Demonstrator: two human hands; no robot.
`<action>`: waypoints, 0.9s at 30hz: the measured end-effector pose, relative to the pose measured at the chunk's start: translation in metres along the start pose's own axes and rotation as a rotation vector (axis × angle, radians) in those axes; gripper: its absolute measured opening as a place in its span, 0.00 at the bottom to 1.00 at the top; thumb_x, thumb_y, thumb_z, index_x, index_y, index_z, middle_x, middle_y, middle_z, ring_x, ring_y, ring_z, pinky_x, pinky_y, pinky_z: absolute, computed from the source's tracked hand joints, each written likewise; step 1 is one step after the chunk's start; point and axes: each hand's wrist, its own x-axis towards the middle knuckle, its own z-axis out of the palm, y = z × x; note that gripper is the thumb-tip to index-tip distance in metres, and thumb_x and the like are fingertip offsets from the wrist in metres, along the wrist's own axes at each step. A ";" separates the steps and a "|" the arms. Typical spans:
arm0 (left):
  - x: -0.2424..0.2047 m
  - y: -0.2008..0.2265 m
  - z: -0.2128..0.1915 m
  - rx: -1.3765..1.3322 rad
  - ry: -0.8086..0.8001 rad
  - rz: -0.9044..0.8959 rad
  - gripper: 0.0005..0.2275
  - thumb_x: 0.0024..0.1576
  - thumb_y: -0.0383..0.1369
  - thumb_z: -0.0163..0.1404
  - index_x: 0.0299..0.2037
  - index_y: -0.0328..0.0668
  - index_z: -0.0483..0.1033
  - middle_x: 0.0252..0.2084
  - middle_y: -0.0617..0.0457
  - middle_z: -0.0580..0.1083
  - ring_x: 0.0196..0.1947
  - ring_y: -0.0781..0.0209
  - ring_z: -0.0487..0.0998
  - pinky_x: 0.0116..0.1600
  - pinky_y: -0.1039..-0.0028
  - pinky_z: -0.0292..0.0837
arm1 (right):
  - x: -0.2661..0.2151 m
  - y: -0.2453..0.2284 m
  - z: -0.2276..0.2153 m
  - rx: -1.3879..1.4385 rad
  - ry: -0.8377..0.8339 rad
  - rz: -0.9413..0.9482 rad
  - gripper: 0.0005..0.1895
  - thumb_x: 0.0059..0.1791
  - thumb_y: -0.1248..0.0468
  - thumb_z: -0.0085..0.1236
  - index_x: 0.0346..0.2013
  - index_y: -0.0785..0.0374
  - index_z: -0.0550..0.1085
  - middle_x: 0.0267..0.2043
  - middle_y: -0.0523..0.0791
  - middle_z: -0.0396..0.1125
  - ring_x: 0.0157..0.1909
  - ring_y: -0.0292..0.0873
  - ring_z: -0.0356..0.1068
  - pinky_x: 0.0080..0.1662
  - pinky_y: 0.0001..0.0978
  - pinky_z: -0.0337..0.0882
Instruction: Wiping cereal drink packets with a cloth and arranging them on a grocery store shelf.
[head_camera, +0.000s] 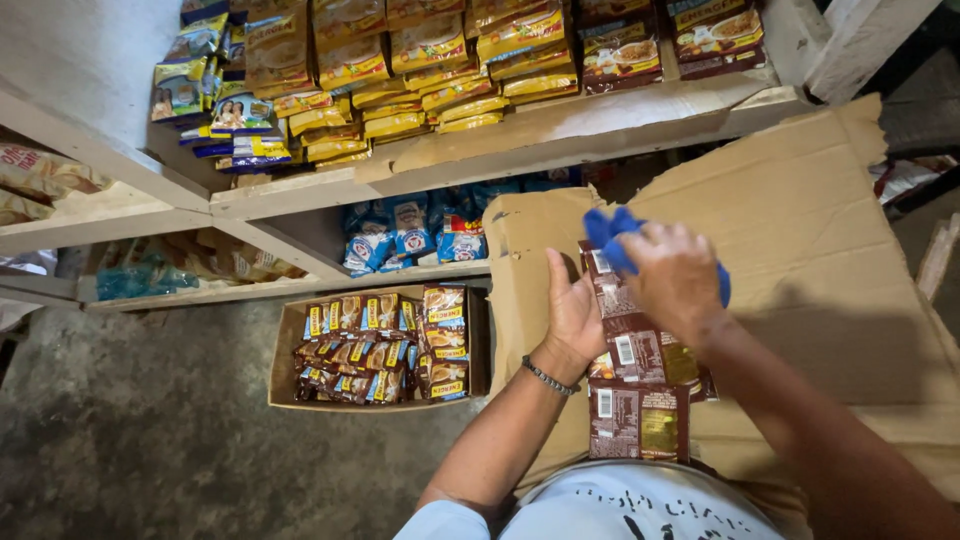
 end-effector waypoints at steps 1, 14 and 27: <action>0.000 0.000 -0.004 -0.002 0.001 0.000 0.49 0.53 0.77 0.33 0.63 0.35 0.68 0.60 0.39 0.73 0.61 0.46 0.74 0.64 0.50 0.71 | -0.008 -0.007 -0.009 0.000 -0.002 -0.001 0.21 0.43 0.57 0.68 0.50 0.53 0.77 0.49 0.48 0.72 0.50 0.52 0.71 0.52 0.50 0.68; 0.004 0.000 -0.013 -0.066 -0.197 0.033 0.48 0.58 0.76 0.35 0.66 0.31 0.65 0.59 0.34 0.73 0.58 0.40 0.75 0.63 0.49 0.73 | -0.076 0.026 -0.037 0.265 0.035 -0.247 0.16 0.40 0.61 0.68 0.42 0.53 0.78 0.46 0.48 0.72 0.47 0.51 0.71 0.48 0.47 0.70; -0.035 -0.005 -0.001 0.084 -0.161 -0.161 0.27 0.67 0.45 0.50 0.70 0.33 0.63 0.67 0.40 0.70 0.66 0.48 0.72 0.71 0.56 0.69 | -0.082 0.065 -0.029 -0.136 0.083 0.099 0.12 0.49 0.51 0.60 0.42 0.51 0.78 0.46 0.44 0.70 0.48 0.51 0.70 0.47 0.50 0.68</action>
